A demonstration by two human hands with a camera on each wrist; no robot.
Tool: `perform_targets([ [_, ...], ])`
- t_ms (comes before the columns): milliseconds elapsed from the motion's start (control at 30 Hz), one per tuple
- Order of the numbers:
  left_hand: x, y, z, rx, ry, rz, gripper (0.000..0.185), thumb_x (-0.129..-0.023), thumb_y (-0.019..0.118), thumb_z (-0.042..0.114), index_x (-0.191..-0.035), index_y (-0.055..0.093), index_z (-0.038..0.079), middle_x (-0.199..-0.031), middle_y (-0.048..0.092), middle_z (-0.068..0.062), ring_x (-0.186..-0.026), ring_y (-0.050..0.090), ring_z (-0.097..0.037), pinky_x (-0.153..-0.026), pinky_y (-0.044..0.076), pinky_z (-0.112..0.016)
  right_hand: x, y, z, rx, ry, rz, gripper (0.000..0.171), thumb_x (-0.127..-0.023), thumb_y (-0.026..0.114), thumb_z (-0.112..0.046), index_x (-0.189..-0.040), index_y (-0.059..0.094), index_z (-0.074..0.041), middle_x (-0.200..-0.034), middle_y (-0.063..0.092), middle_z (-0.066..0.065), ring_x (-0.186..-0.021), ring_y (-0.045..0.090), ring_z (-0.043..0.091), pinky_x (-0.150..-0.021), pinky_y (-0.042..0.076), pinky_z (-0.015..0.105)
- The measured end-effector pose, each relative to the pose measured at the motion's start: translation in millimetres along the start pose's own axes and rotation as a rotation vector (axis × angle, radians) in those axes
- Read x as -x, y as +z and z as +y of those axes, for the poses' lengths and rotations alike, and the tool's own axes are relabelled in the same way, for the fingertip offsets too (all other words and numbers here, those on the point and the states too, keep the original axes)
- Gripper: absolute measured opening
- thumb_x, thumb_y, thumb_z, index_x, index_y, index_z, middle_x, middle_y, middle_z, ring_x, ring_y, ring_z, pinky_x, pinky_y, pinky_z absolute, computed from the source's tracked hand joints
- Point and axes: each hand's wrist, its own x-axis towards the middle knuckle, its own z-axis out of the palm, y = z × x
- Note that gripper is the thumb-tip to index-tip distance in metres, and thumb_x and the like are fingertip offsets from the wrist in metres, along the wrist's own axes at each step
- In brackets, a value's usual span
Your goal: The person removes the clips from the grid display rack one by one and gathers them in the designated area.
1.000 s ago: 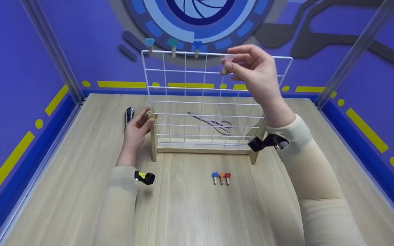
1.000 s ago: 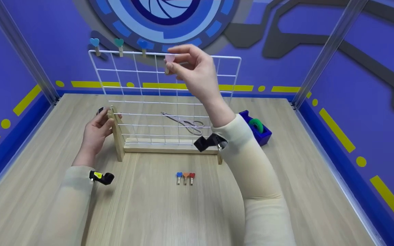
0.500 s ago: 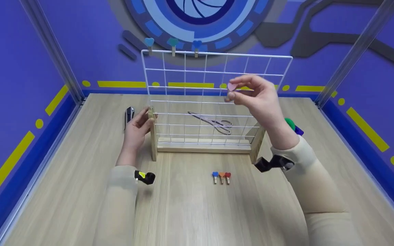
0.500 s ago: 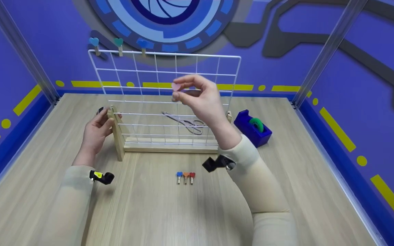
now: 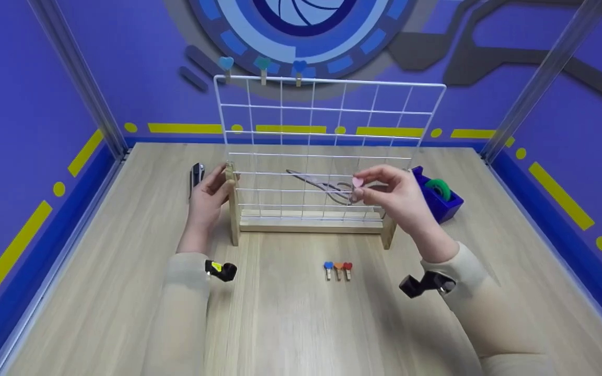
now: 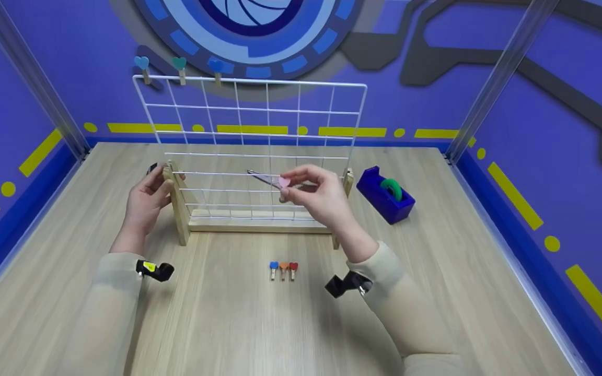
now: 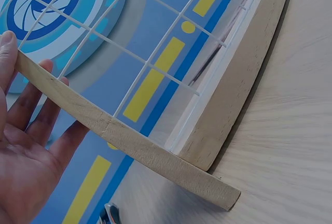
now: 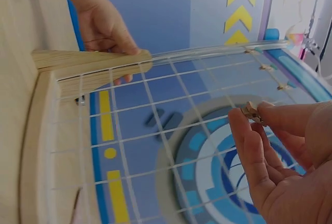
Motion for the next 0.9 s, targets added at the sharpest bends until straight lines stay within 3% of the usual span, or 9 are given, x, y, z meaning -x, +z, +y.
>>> perform_targets([
  [333, 1.0, 0.0, 1.6, -0.015, -0.014, 0.008, 0.055, -0.102, 0.062, 0.012, -0.155, 0.047, 0.011, -0.145, 0.06, -0.021, -0.11, 0.065, 0.002, -0.095, 0.057, -0.018, 28.5, -2.4, 52.3, 0.02, 0.126, -0.002, 0.031, -0.09, 0.079, -0.007, -0.118, 0.07, 0.003, -0.099, 0.072, 0.002, -0.082, 0.075, 0.013, -0.075, 0.064, 0.026],
  [600, 0.7, -1.0, 2.3, -0.022, -0.038, 0.002, 0.056, -0.102, 0.063, 0.016, -0.155, 0.046, 0.014, -0.148, 0.059, -0.017, -0.118, 0.063, -0.004, -0.105, 0.055, -0.029, 51.5, 1.4, 94.8, -0.009, 0.281, -0.06, 0.034, -0.092, 0.076, -0.008, -0.122, 0.065, 0.003, -0.099, 0.072, 0.002, -0.085, 0.074, 0.013, -0.075, 0.061, 0.025],
  [900, 1.4, 0.3, 3.2, 0.011, -0.017, 0.0, 0.057, -0.102, 0.062, 0.012, -0.156, 0.044, 0.01, -0.148, 0.057, -0.021, -0.109, 0.065, 0.004, -0.098, 0.057, -0.02, 68.9, 15.2, 123.6, 0.053, 0.39, -0.047, 0.026, -0.088, 0.077, -0.002, -0.113, 0.071, 0.002, -0.102, 0.071, 0.008, -0.088, 0.066, 0.016, -0.073, 0.062, 0.029],
])
